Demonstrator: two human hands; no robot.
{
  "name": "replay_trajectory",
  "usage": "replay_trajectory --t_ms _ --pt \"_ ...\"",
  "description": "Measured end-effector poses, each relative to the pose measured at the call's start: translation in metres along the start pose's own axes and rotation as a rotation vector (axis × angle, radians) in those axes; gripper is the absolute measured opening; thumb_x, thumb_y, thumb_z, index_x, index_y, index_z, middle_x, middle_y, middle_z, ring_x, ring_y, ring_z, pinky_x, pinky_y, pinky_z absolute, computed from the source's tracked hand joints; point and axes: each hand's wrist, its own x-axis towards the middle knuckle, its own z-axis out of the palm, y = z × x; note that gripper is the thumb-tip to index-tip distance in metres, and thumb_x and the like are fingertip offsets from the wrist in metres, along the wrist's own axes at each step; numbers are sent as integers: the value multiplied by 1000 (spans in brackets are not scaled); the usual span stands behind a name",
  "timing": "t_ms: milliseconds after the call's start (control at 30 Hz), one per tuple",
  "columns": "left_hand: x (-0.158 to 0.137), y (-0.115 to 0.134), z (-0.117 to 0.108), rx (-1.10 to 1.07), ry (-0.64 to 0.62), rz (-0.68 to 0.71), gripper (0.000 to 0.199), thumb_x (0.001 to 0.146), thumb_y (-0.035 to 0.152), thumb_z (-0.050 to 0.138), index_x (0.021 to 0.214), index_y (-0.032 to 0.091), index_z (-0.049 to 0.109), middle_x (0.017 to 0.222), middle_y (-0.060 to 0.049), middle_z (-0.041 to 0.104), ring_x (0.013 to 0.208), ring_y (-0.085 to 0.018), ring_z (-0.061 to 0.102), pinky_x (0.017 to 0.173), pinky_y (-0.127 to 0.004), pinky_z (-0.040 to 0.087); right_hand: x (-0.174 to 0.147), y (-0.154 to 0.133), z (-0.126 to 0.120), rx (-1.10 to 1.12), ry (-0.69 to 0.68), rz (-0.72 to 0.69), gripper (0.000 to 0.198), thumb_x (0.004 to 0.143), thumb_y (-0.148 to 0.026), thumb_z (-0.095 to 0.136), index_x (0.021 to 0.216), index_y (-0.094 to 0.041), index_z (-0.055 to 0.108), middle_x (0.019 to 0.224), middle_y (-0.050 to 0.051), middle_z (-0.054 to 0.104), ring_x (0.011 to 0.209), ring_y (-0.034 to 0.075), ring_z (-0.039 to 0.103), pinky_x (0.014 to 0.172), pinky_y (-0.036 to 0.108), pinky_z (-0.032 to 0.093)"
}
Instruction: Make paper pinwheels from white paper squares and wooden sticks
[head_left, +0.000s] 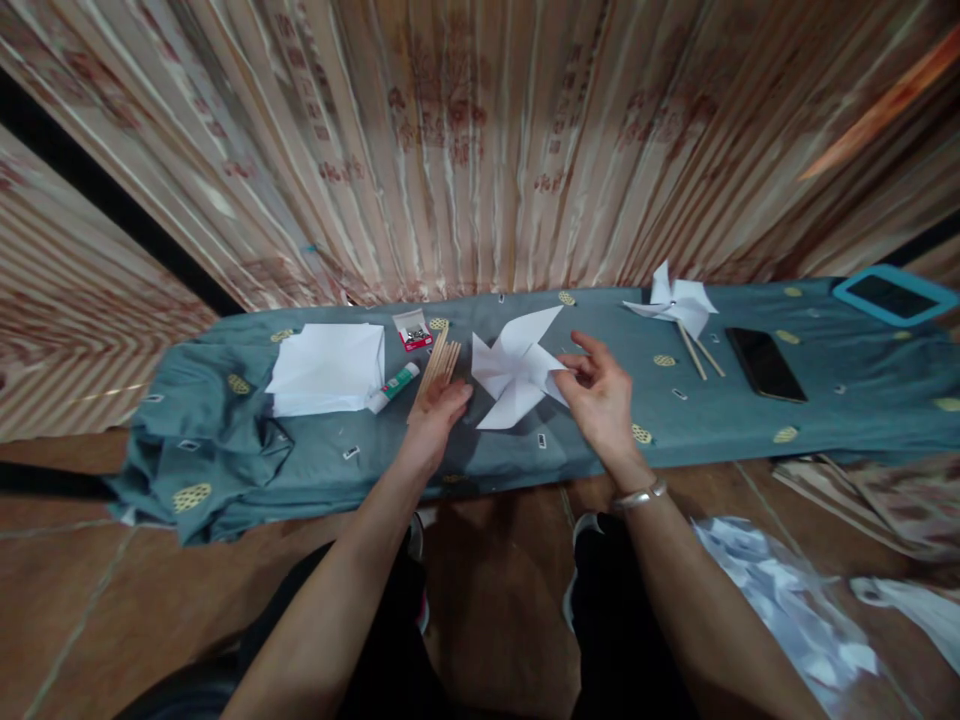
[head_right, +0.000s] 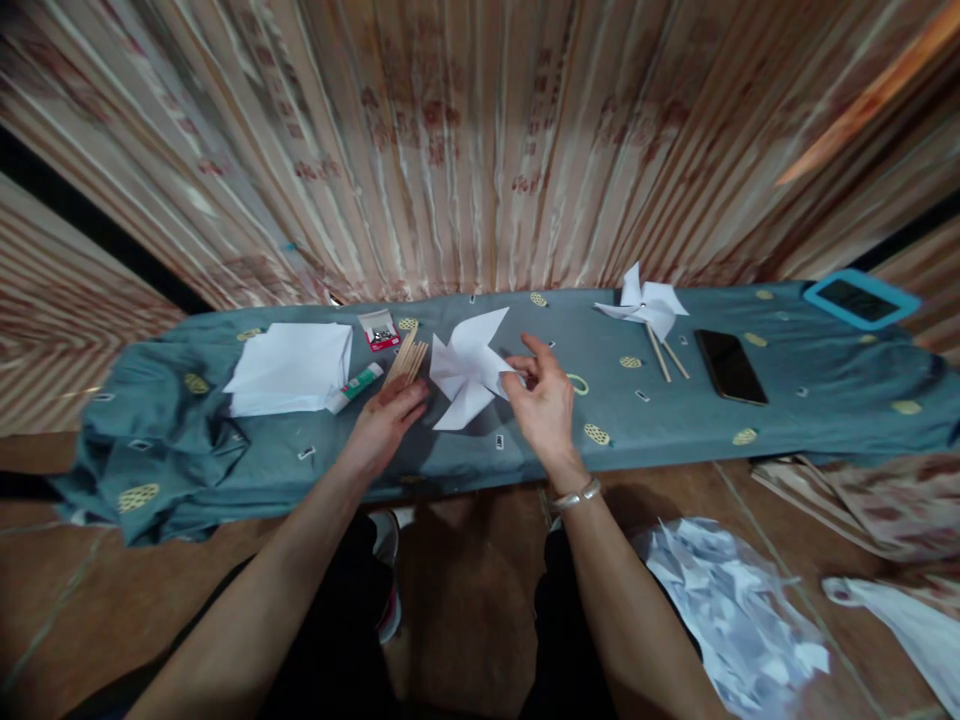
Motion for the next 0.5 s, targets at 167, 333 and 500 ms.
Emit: replay_trajectory --t_ms 167,333,500 --pt "-11 3 17 -129 -283 -122 37 64 30 77 98 18 66 110 -9 71 109 -23 64 96 -37 49 -4 -1 -4 240 4 108 60 65 -32 70 122 -17 56 85 1 71 66 14 62 66 30 50" --pt "-14 2 25 -155 -367 -145 43 51 30 84 88 14 69 89 -8 75 86 -23 70 84 -36 53 -9 3 -9 281 -20 128 58 64 -33 73 118 -19 58 83 1 71 67 14 63 67 30 51" --pt "-15 -4 31 -93 -243 -80 45 39 28 89 77 14 68 74 -4 74 70 -20 68 73 -34 53 -14 8 -15 294 -152 179 63 61 -33 77 119 -21 55 88 2 73 72 17 66 67 31 53"
